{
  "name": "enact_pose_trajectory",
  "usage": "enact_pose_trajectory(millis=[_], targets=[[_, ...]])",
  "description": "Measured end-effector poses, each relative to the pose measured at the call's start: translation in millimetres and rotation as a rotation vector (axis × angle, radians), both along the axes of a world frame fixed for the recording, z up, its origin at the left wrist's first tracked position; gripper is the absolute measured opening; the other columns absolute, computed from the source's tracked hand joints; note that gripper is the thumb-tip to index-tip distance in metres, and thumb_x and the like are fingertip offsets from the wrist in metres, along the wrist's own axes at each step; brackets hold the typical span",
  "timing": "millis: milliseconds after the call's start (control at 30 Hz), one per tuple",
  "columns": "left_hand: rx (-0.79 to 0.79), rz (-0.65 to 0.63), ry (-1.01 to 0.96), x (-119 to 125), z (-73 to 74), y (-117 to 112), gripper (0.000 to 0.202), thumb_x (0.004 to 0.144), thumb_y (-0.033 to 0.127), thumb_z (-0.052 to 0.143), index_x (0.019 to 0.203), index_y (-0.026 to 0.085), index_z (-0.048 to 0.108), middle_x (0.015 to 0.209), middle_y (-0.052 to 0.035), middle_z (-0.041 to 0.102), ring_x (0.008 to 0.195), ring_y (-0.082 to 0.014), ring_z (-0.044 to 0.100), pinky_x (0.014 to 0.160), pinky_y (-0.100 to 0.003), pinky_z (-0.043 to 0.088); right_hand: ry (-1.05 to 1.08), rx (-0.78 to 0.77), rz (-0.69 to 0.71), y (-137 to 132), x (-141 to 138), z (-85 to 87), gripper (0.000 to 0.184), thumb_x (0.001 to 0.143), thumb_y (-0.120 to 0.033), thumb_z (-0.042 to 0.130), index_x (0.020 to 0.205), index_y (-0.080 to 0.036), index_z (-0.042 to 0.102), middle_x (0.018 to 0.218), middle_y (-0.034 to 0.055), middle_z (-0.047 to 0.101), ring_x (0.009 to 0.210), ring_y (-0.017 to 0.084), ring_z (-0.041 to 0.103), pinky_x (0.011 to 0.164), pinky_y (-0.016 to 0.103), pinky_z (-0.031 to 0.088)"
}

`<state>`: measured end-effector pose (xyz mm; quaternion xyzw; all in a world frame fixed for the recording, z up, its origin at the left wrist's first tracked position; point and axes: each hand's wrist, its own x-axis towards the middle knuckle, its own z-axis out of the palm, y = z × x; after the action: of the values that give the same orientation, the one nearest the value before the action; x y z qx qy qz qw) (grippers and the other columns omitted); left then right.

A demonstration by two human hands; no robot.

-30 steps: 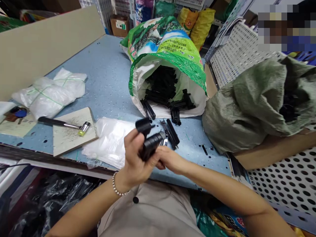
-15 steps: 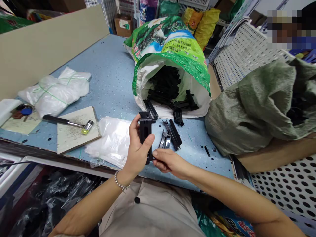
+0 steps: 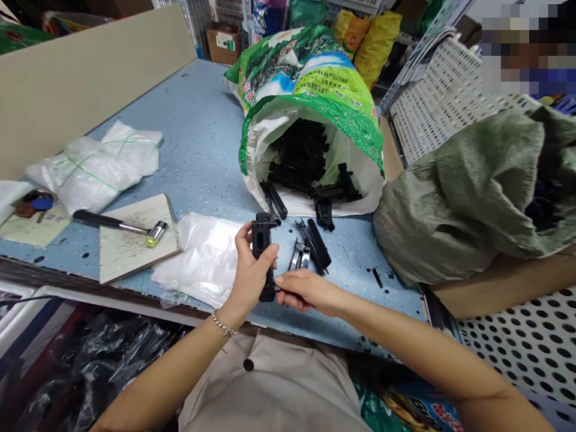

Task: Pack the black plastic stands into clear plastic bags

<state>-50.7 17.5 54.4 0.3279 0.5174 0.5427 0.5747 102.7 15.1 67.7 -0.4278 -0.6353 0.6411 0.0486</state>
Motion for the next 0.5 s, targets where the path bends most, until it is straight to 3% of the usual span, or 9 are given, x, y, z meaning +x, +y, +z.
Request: enact_pose_trajectory(millis=[67,167,200,267,367,433,500], targets=[[-0.040,0.009,0.022,3,-18.5,3,0.064,0.083,0.044,0.062,0.136,0.026,0.031,0.099,-0.0041,0.061,0.075,-0.0152,0.064,0.070,-0.031,0.053,-0.069,0.127,-0.021,28,2,-1.2,0.046,0.097,-0.050,0.031,0.079,-0.017,0.058,0.056,-0.0023,0.049,0.050,0.012,0.046,0.050,0.024,0.038],[-0.063,-0.024,0.149,17,-46.4,4,0.045,0.088,0.039,0.053,0.127,0.019,0.046,0.117,-0.0114,0.061,0.109,-0.0234,0.060,0.095,-0.041,0.047,-0.307,0.668,-0.197,82,-6,-4.7,0.029,0.097,-0.038,0.039,0.094,-0.017,0.060,0.086,0.0057,0.064,0.083,0.018,0.058,0.075,0.029,0.043],[-0.038,-0.051,0.219,23,-54.0,3,0.041,0.088,0.037,0.052,0.125,0.018,0.050,0.123,-0.0126,0.059,0.118,-0.0246,0.055,0.103,-0.042,0.041,-0.409,0.770,-0.227,99,-12,-7.1,0.026,0.097,-0.035,0.041,0.103,-0.016,0.059,0.099,0.0093,0.065,0.095,0.021,0.058,0.083,0.032,0.042],[0.037,-0.109,0.338,33,-65.0,0,0.039,0.088,0.033,0.051,0.123,0.017,0.054,0.132,-0.0135,0.055,0.128,-0.0251,0.047,0.112,-0.044,0.030,-0.587,0.813,-0.247,127,-25,-12.4,0.031,0.096,-0.031,0.044,0.119,-0.012,0.053,0.116,0.0173,0.061,0.110,0.027,0.054,0.090,0.037,0.040],[0.084,-0.154,0.365,35,-69.2,-1,0.042,0.088,0.035,0.053,0.125,0.017,0.054,0.136,-0.0138,0.052,0.130,-0.0252,0.046,0.114,-0.045,0.027,-0.680,0.757,-0.257,146,-36,-16.6,0.032,0.097,-0.023,0.039,0.120,-0.004,0.052,0.120,0.0254,0.058,0.113,0.030,0.054,0.090,0.038,0.040],[0.054,-0.138,0.281,27,-63.6,5,0.046,0.088,0.040,0.054,0.128,0.018,0.052,0.138,-0.0138,0.051,0.130,-0.0250,0.046,0.113,-0.045,0.029,-0.654,0.752,-0.256,138,-33,-15.1,0.030,0.098,-0.019,0.034,0.113,-0.004,0.055,0.115,0.0246,0.060,0.109,0.028,0.057,0.090,0.036,0.040],[0.034,-0.088,0.159,17,-52.5,15,0.052,0.089,0.046,0.053,0.133,0.020,0.046,0.139,-0.0135,0.051,0.129,-0.0241,0.047,0.111,-0.044,0.033,-0.606,0.755,-0.233,117,-23,-11.6,0.028,0.099,-0.020,0.033,0.111,-0.009,0.056,0.112,0.0183,0.063,0.107,0.024,0.058,0.089,0.032,0.041]])
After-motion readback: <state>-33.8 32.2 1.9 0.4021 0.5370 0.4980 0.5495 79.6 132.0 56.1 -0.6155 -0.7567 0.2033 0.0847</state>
